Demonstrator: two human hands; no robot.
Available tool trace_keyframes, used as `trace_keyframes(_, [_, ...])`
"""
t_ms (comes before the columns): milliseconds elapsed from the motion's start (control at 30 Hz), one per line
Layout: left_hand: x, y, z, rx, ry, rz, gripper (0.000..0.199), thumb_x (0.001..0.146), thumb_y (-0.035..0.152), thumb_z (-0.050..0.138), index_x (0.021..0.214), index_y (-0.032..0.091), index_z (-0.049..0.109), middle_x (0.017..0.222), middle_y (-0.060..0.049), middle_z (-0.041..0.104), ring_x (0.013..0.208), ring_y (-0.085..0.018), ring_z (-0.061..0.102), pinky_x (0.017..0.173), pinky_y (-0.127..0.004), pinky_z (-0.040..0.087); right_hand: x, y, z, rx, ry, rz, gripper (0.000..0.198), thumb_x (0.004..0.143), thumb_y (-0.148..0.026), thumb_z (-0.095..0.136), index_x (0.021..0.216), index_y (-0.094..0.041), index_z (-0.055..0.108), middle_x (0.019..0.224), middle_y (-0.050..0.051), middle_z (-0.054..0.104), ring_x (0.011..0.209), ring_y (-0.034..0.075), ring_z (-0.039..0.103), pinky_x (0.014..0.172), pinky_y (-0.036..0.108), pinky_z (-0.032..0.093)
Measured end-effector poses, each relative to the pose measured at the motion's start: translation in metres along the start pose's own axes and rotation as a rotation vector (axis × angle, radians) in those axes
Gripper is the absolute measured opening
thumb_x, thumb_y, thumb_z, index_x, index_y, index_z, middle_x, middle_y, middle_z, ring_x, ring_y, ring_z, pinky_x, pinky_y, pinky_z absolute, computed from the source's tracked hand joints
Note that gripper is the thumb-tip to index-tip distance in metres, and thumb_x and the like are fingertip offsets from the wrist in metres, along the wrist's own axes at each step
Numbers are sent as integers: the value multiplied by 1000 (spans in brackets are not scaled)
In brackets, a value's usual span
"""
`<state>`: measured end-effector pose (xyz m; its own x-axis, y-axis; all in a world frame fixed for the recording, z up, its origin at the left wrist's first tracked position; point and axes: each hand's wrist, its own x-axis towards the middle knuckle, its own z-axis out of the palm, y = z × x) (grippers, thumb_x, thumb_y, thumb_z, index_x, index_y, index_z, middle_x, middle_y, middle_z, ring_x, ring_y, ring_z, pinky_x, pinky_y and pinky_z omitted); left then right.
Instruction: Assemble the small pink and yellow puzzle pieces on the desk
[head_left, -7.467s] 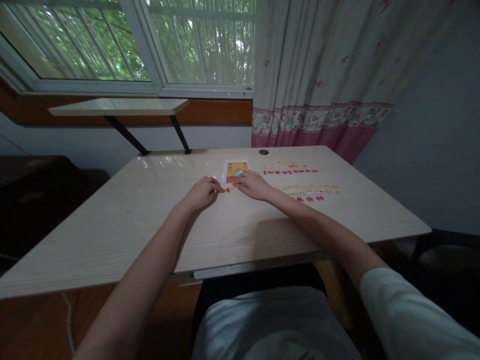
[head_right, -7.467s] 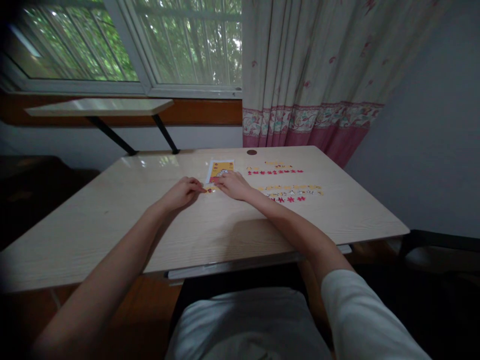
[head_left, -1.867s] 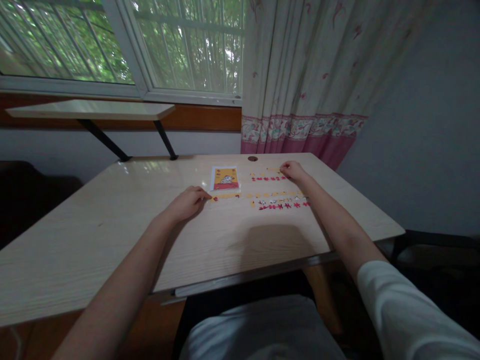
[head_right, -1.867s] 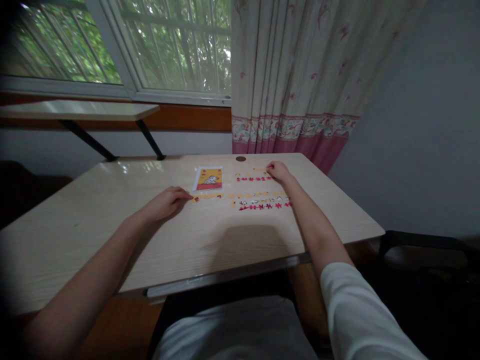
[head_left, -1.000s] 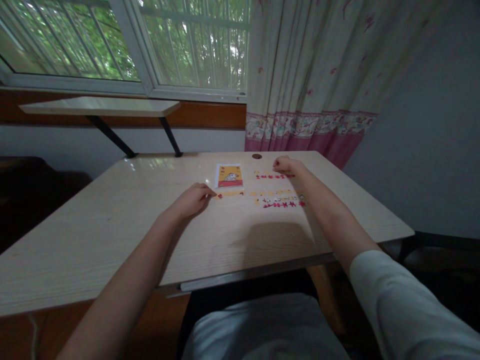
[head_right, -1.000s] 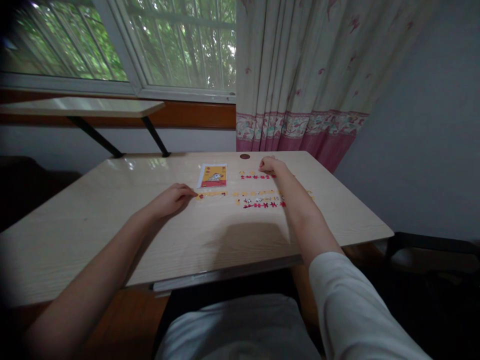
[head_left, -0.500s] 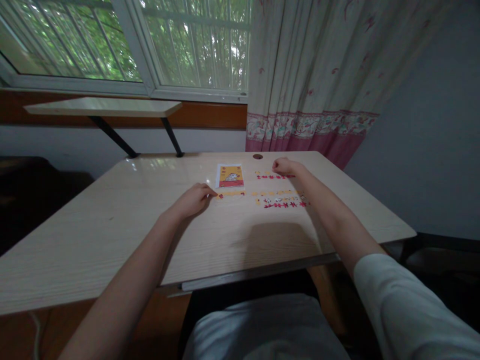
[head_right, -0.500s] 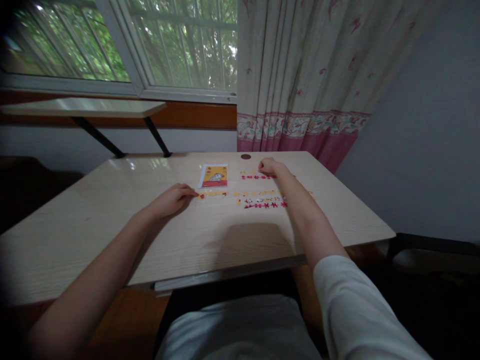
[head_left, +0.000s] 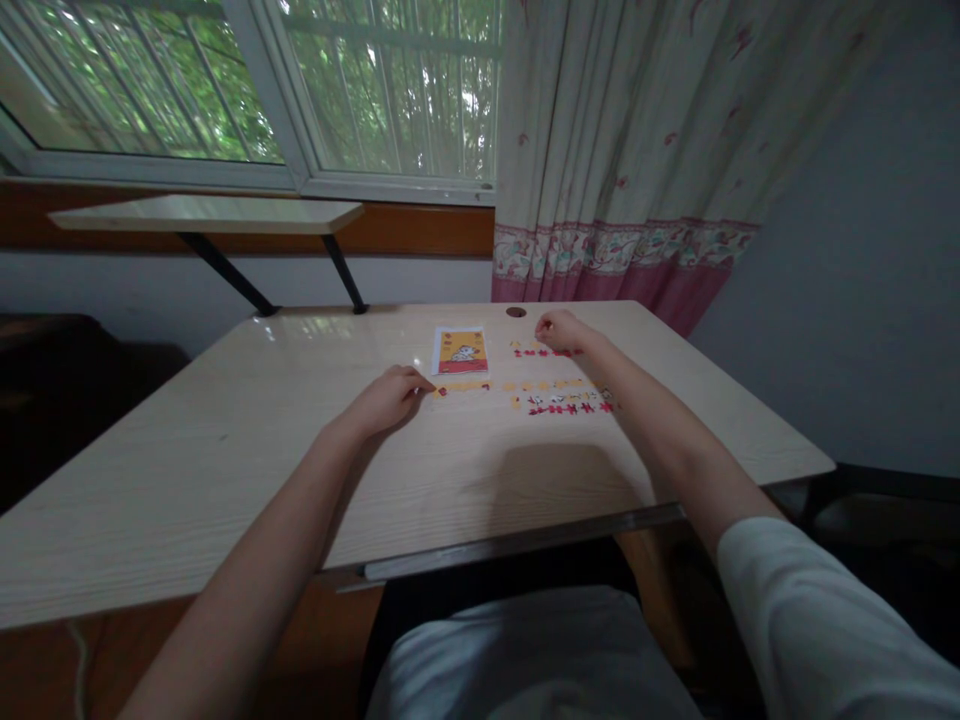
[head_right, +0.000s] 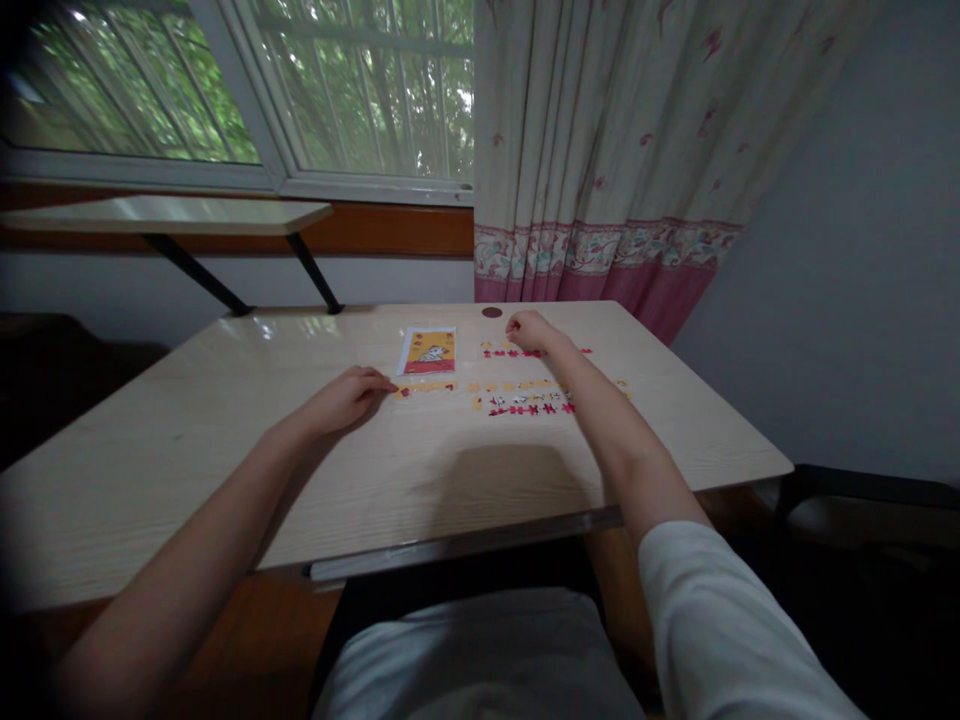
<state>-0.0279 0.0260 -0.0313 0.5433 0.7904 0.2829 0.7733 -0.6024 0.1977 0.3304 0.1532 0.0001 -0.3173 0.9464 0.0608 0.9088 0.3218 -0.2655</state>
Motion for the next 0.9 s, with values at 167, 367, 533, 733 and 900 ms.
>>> trace_keyframes(167, [1, 10, -7, -77, 32, -25, 37, 78, 13, 43, 99, 15, 74, 92, -10, 70, 88, -21, 61, 85, -35, 48, -20, -45, 7, 457, 135, -93, 19, 82, -21, 60, 96, -11, 69, 92, 10, 71, 79, 14, 63, 70, 23, 48])
trace_keyframes(367, [4, 31, -7, -357, 151, -208, 30, 79, 23, 49, 94, 16, 74, 91, -8, 71, 69, -15, 57, 65, -26, 45, -50, -93, 36, 957, 140, -192, 25, 78, -25, 66, 100, -14, 71, 94, 9, 71, 76, 14, 62, 71, 27, 51])
trace_keyframes(533, [9, 49, 3, -560, 200, -284, 30, 78, 40, 59, 87, 15, 74, 80, -7, 71, 58, -13, 49, 55, -25, 38, -67, -114, 57, 1098, 61, -217, 23, 79, -28, 63, 98, -20, 73, 93, 4, 72, 74, 12, 60, 66, 26, 50])
trace_keyframes(733, [10, 70, 7, -722, 186, -269, 33, 74, 46, 65, 79, 14, 74, 65, -3, 66, 55, -12, 48, 53, -24, 37, -73, -127, 67, 1094, 95, -284, 23, 78, -32, 65, 95, -19, 72, 82, 2, 69, 69, 11, 57, 64, 25, 47])
trace_keyframes(900, [12, 72, 8, -776, 226, -279, 32, 72, 46, 69, 73, 14, 72, 64, -2, 64, 57, -12, 49, 56, -24, 38, -75, -128, 66, 1141, 85, -291, 25, 72, -37, 71, 87, -17, 69, 79, 3, 69, 70, 12, 59, 67, 26, 48])
